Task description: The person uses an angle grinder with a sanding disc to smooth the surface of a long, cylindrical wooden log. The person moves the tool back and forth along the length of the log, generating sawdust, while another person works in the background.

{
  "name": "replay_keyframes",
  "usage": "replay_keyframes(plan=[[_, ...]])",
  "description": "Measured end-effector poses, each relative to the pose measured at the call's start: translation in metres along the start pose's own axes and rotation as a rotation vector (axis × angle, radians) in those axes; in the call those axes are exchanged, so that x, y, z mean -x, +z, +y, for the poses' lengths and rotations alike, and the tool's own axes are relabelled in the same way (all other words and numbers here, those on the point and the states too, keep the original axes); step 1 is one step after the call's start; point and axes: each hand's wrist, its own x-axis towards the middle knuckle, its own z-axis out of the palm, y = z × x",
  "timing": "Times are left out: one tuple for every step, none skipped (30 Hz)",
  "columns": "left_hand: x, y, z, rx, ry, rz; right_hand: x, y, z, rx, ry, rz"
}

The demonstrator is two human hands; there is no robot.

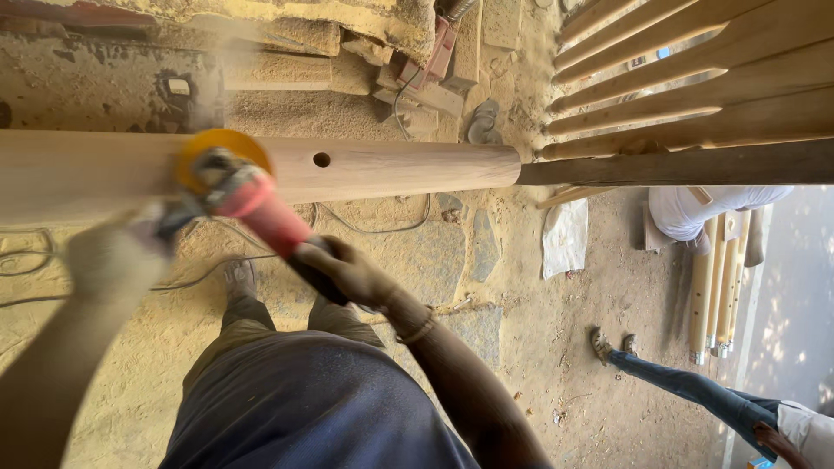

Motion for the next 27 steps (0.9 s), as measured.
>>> replay_keyframes(plan=[[-0.011, 0.008, 0.029, -0.006, 0.041, -0.086, 0.012, -0.018, 0.011, -0.099, -0.022, -0.036], [-0.024, 0.014, 0.055, -0.108, 0.098, -0.145, 0.024, -0.034, 0.021, -0.128, 0.008, 0.021], [-0.035, 0.019, 0.082, 0.000, 0.209, -0.019, 0.038, -0.051, 0.030, -0.156, 0.039, 0.078], [-0.052, 0.029, 0.115, 0.094, 0.208, -0.071, 0.052, -0.069, 0.039, -0.157, 0.067, 0.149], [-0.065, 0.038, 0.147, 0.098, 0.272, -0.067, 0.066, -0.088, 0.047, -0.159, 0.095, 0.220], [-0.082, 0.049, 0.177, 0.046, 0.341, -0.109, 0.081, -0.106, 0.056, -0.207, 0.086, 0.269], [-0.095, 0.058, 0.208, 0.072, 0.359, -0.156, 0.094, -0.124, 0.066, -0.255, 0.075, 0.318], [-0.107, 0.069, 0.242, 0.101, 0.377, -0.204, 0.107, -0.142, 0.076, -0.289, 0.115, 0.385], [-0.121, 0.078, 0.273, 0.198, 0.397, -0.263, 0.118, -0.158, 0.088, -0.324, 0.156, 0.451], [-0.133, 0.086, 0.303, 0.297, 0.416, -0.324, 0.128, -0.176, 0.099, -0.358, 0.199, 0.516], [-0.146, 0.094, 0.332, 0.211, 0.477, -0.386, 0.134, -0.195, 0.109, -0.395, 0.206, 0.549], [-0.157, 0.101, 0.363, 0.125, 0.532, -0.448, 0.140, -0.212, 0.118, -0.429, 0.218, 0.578], [-0.164, 0.107, 0.394, 0.284, 0.365, -0.625, 0.148, -0.224, 0.127, -0.464, 0.229, 0.607], [-0.172, 0.111, 0.416, 0.437, 0.189, -0.793, 0.155, -0.234, 0.131, -0.462, 0.220, 0.617], [-0.179, 0.116, 0.431, 0.253, 0.353, -0.688, 0.159, -0.243, 0.130, -0.460, 0.211, 0.626], [-0.187, 0.119, 0.443, 0.066, 0.507, -0.569, 0.159, -0.250, 0.124, -0.454, 0.196, 0.631], [-0.190, 0.122, 0.449, -0.123, 0.654, -0.442, 0.159, -0.251, 0.117, -0.435, 0.199, 0.634], [-0.190, 0.124, 0.443, -0.084, 0.621, -0.458, 0.158, -0.247, 0.110, -0.420, 0.201, 0.638], [-0.191, 0.124, 0.430, -0.045, 0.588, -0.473, 0.156, -0.241, 0.101, -0.406, 0.203, 0.641], [-0.192, 0.120, 0.415, -0.009, 0.559, -0.488, 0.151, -0.233, 0.091, -0.403, 0.170, 0.604], [-0.190, 0.113, 0.395, 0.002, 0.570, -0.469, 0.143, -0.224, 0.080, -0.399, 0.136, 0.566], [-0.187, 0.104, 0.370, 0.012, 0.589, -0.455, 0.134, -0.212, 0.069, -0.401, 0.102, 0.534], [-0.186, 0.093, 0.345, -0.110, 0.545, -0.571, 0.121, -0.199, 0.056, -0.291, 0.071, 0.527], [-0.181, 0.081, 0.317, 0.014, 0.401, -0.526, 0.106, -0.185, 0.045, -0.180, 0.039, 0.522], [-0.180, 0.068, 0.289, -0.130, 0.409, -0.561, 0.090, -0.169, 0.034, -0.079, -0.022, 0.489], [-0.177, 0.054, 0.258, -0.072, 0.349, -0.581, 0.075, -0.151, 0.026, 0.023, -0.081, 0.456], [-0.174, 0.039, 0.226, -0.206, 0.381, -0.591, 0.059, -0.129, 0.021, 0.050, -0.197, 0.416]])
